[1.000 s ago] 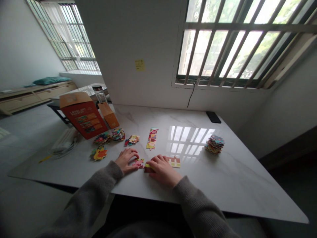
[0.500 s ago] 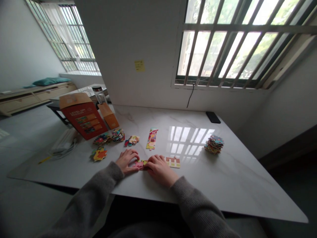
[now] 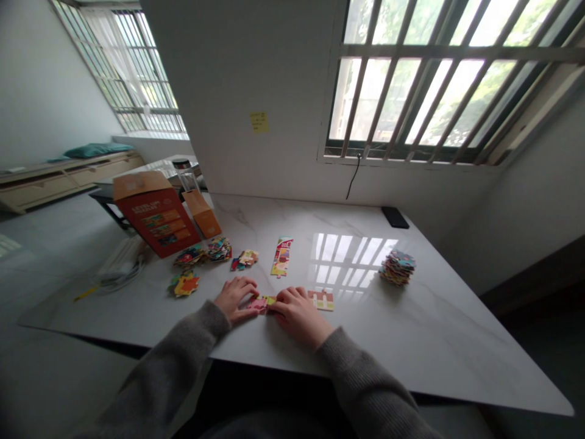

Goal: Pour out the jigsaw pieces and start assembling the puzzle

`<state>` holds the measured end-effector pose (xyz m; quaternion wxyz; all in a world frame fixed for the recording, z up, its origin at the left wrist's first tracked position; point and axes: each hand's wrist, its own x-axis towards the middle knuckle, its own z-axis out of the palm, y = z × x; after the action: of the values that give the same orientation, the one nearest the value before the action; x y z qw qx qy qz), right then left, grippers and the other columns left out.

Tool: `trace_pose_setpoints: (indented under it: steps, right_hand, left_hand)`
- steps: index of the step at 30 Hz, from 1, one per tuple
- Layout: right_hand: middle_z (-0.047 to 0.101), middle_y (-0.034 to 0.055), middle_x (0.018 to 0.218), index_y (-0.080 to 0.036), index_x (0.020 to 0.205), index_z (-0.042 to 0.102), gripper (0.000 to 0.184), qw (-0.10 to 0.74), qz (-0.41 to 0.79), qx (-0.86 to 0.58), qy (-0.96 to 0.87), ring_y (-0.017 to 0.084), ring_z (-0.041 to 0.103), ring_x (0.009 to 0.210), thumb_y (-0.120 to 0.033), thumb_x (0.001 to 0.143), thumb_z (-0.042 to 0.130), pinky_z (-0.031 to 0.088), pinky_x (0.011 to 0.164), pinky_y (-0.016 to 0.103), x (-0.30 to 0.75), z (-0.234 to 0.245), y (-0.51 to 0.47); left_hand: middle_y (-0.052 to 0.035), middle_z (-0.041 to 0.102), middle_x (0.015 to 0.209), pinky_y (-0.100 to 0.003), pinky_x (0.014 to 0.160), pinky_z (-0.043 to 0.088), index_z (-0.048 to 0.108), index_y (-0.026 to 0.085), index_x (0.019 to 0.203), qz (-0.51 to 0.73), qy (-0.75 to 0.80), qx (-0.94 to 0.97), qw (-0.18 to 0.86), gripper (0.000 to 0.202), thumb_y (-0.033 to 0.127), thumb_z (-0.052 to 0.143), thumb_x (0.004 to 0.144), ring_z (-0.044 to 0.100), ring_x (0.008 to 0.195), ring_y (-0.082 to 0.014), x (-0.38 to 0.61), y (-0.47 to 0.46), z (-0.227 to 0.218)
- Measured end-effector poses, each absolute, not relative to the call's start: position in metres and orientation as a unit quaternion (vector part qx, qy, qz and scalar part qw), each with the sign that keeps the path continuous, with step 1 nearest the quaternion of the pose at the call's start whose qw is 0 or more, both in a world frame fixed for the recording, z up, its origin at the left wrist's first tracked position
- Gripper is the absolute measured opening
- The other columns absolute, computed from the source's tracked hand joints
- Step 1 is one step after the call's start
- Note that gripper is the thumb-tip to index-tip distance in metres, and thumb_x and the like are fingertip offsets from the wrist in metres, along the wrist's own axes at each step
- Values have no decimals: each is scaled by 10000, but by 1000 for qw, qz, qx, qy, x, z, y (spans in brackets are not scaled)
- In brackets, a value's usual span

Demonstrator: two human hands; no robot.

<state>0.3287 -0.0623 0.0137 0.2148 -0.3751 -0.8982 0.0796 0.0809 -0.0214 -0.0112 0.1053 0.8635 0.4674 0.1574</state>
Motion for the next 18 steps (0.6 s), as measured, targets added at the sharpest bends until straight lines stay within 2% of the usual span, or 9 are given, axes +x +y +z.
trace_pose_setpoints:
  steps: [8, 12, 15, 18]
  right_hand:
    - [630, 48, 1044, -348, 1190, 662, 309, 203, 89, -353, -909, 192, 540, 970, -211, 927, 573, 369, 905, 364, 328, 17, -61]
    - [649, 40, 1049, -356, 1199, 651, 307, 204, 90, -347, -911, 193, 559, 996, -218, 939, 561, 380, 916, 369, 329, 18, -61]
    - [650, 53, 1100, -324, 1206, 638, 289, 249, 102, -366, -891, 208, 555, 1066, -256, 932, 577, 403, 929, 377, 342, 15, -57]
    - [644, 81, 1140, -277, 1172, 646, 251, 303, 96, -422, -849, 228, 557, 1078, -267, 937, 557, 424, 924, 409, 369, 10, -50]
  left_hand:
    - [-69, 586, 1144, -430, 905, 360, 652, 228, 1004, 150, 458, 871, 97, 386, 507, 707, 743, 489, 1064, -272, 81, -20, -10]
    - [-78, 579, 1172, -421, 908, 376, 642, 253, 1142, 176, 432, 881, 78, 363, 405, 652, 813, 478, 1080, -268, 88, -31, -9]
    - [-71, 589, 1125, -408, 898, 394, 632, 304, 1210, 190, 407, 892, 60, 355, 312, 583, 859, 481, 1042, -252, 95, -45, -7]
    - [-72, 585, 1108, -407, 897, 418, 665, 321, 1157, 188, 398, 897, 52, 304, 306, 549, 877, 485, 1016, -245, 98, -55, -5]
